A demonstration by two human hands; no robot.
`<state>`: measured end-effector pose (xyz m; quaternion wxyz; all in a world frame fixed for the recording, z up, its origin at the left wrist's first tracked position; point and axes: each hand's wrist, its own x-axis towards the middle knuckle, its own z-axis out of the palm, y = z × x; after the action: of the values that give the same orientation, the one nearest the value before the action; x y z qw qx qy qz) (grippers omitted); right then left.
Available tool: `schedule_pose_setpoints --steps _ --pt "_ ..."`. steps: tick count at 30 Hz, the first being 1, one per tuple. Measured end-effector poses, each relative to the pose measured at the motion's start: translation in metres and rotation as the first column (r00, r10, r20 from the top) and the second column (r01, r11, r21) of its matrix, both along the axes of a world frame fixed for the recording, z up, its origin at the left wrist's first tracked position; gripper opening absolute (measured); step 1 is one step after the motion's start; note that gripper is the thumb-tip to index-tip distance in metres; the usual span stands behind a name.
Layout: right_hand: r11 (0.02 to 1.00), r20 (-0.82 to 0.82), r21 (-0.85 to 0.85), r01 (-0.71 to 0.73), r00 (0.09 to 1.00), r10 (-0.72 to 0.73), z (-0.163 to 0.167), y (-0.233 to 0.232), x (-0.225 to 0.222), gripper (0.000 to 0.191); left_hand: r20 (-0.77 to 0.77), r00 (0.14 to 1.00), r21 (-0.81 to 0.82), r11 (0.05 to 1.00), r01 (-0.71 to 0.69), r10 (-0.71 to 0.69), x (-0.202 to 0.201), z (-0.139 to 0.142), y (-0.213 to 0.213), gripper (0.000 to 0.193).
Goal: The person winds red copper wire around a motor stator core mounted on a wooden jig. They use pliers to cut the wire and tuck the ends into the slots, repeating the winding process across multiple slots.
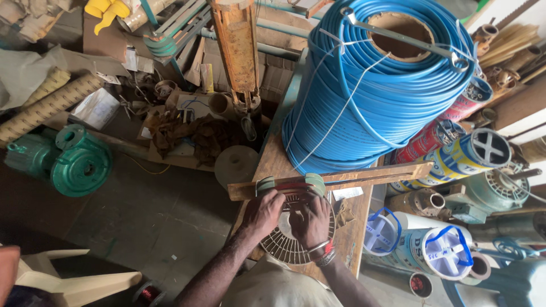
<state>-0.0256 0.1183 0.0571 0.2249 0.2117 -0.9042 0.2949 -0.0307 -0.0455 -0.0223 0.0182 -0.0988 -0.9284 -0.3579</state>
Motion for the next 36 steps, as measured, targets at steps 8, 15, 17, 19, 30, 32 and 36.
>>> schedule_pose_setpoints --steps 8,15,17,19,30,32,36 --pt "0.989 -0.002 -0.007 -0.148 0.989 0.148 0.027 0.018 -0.017 0.016 -0.186 0.961 0.041 0.979 -0.199 0.203 0.007 -0.003 0.018 0.041" --pt "0.982 0.046 0.062 -0.176 0.984 0.173 0.035 0.008 -0.010 0.011 -0.259 0.940 0.235 0.959 -0.160 0.221 0.016 0.052 -0.003 0.013" --pt "0.980 0.085 0.111 -0.168 0.984 0.159 0.035 0.008 -0.014 0.007 -0.182 0.962 0.161 0.971 -0.177 0.205 0.021 0.071 -0.006 0.015" --pt "0.971 0.205 0.173 -0.164 0.970 0.127 0.036 0.009 -0.023 0.006 -0.152 0.962 0.153 0.967 -0.205 0.228 0.021 0.082 0.001 0.015" --pt "0.950 0.262 0.141 -0.280 0.936 0.237 0.032 0.032 -0.034 0.019 0.202 0.947 0.918 0.288 -0.272 0.250 0.006 -0.012 0.045 0.012" --pt "0.926 0.232 0.187 -0.327 0.931 0.282 0.032 0.034 -0.035 0.032 0.102 0.948 0.894 0.390 -0.220 0.300 0.007 -0.017 0.050 0.013" --pt "0.857 0.088 0.325 -0.400 0.915 0.393 0.032 0.036 -0.040 0.029 0.084 0.937 0.707 0.643 -0.296 0.339 0.018 -0.006 0.046 0.008"
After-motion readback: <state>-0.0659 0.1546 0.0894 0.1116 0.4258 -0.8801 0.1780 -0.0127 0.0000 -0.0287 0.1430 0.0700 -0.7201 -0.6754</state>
